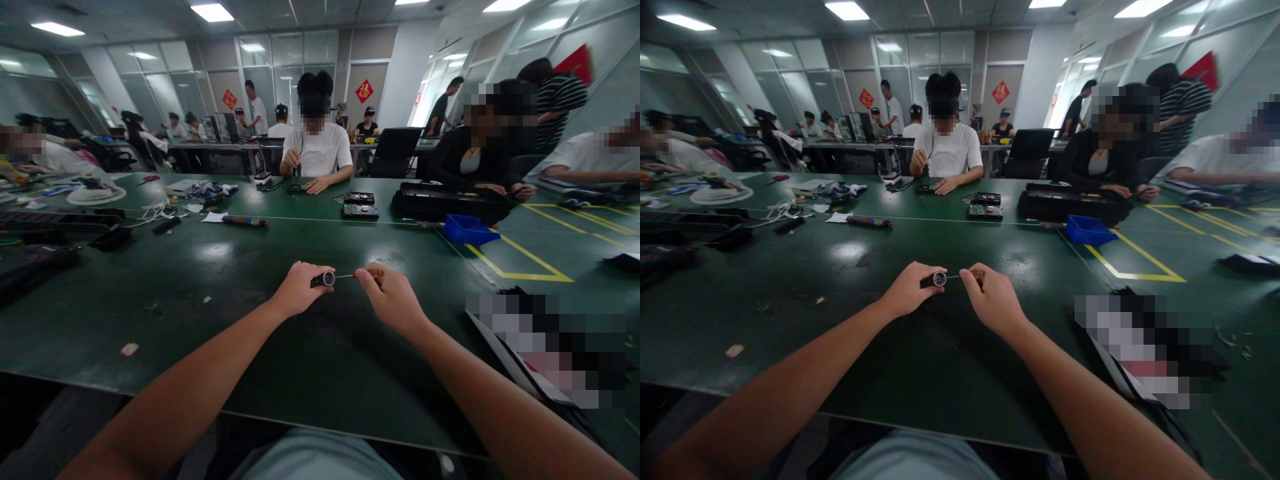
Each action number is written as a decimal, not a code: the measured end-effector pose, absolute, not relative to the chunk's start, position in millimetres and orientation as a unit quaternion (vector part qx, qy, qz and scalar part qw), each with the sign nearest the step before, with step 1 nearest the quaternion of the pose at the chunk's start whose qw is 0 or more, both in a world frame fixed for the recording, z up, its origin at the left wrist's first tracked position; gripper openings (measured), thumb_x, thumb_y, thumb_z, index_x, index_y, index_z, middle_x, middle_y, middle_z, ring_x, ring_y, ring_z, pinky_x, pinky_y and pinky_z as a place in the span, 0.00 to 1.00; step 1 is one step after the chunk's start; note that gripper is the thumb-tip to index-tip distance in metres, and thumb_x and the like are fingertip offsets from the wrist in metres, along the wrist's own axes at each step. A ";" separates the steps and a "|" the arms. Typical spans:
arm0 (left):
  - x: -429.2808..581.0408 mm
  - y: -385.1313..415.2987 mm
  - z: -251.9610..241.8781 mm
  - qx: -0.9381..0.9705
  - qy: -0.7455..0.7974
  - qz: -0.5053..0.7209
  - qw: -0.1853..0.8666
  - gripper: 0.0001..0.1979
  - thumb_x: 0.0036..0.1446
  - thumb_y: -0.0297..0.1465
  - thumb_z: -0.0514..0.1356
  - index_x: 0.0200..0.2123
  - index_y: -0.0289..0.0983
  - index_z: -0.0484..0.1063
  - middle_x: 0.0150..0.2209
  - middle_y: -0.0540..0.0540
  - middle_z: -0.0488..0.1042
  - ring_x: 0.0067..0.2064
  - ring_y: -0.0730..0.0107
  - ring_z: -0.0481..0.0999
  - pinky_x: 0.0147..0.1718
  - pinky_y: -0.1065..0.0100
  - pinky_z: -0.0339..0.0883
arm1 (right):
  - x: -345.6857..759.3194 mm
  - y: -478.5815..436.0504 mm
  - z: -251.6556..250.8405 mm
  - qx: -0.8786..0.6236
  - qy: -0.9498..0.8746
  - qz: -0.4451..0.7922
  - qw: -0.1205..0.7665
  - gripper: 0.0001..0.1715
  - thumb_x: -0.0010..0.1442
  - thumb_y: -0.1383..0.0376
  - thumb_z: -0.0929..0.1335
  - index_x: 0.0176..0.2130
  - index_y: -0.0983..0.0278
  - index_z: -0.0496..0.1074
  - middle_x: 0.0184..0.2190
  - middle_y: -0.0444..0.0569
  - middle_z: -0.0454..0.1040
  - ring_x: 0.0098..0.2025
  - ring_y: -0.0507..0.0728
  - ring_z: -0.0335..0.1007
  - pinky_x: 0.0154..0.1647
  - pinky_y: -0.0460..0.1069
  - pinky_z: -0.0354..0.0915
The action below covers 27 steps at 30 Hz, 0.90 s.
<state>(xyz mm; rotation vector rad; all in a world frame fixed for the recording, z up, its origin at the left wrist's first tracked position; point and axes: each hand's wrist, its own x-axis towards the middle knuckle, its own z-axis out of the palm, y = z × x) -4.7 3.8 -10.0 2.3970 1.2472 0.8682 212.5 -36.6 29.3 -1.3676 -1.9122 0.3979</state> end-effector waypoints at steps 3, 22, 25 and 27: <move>-5.5 6.0 -10.7 0.828 0.443 0.311 0.149 0.18 0.59 0.36 0.66 0.53 0.44 0.75 0.51 0.46 0.78 0.51 0.57 0.74 0.55 0.52 0.62 | 213.1 -36.3 25.4 -0.504 -0.740 0.193 0.402 0.15 0.66 0.55 0.63 0.38 0.60 0.73 0.30 0.48 0.77 0.30 0.57 0.72 0.31 0.51 0.61; -4.3 3.7 -10.5 0.835 0.432 0.305 0.152 0.20 0.57 0.35 0.67 0.53 0.44 0.75 0.52 0.47 0.79 0.52 0.57 0.74 0.57 0.49 0.58 | 214.0 -35.6 19.2 -0.479 -0.699 0.229 0.479 0.10 0.65 0.57 0.65 0.42 0.60 0.69 0.32 0.48 0.75 0.33 0.57 0.71 0.35 0.52 0.64; -4.2 4.2 -11.6 0.838 0.430 0.301 0.150 0.20 0.57 0.36 0.67 0.53 0.43 0.75 0.51 0.47 0.79 0.52 0.57 0.74 0.58 0.49 0.58 | 214.4 -36.4 20.6 -0.489 -0.707 0.231 0.456 0.14 0.67 0.55 0.62 0.38 0.60 0.70 0.26 0.45 0.71 0.29 0.55 0.68 0.31 0.51 0.61; -4.1 4.5 -11.9 0.839 0.429 0.299 0.151 0.20 0.57 0.36 0.67 0.53 0.43 0.75 0.51 0.46 0.79 0.53 0.56 0.74 0.58 0.49 0.58 | 214.0 -36.6 20.7 -0.503 -0.705 0.216 0.451 0.16 0.69 0.54 0.61 0.38 0.60 0.70 0.24 0.44 0.70 0.26 0.55 0.66 0.29 0.50 0.60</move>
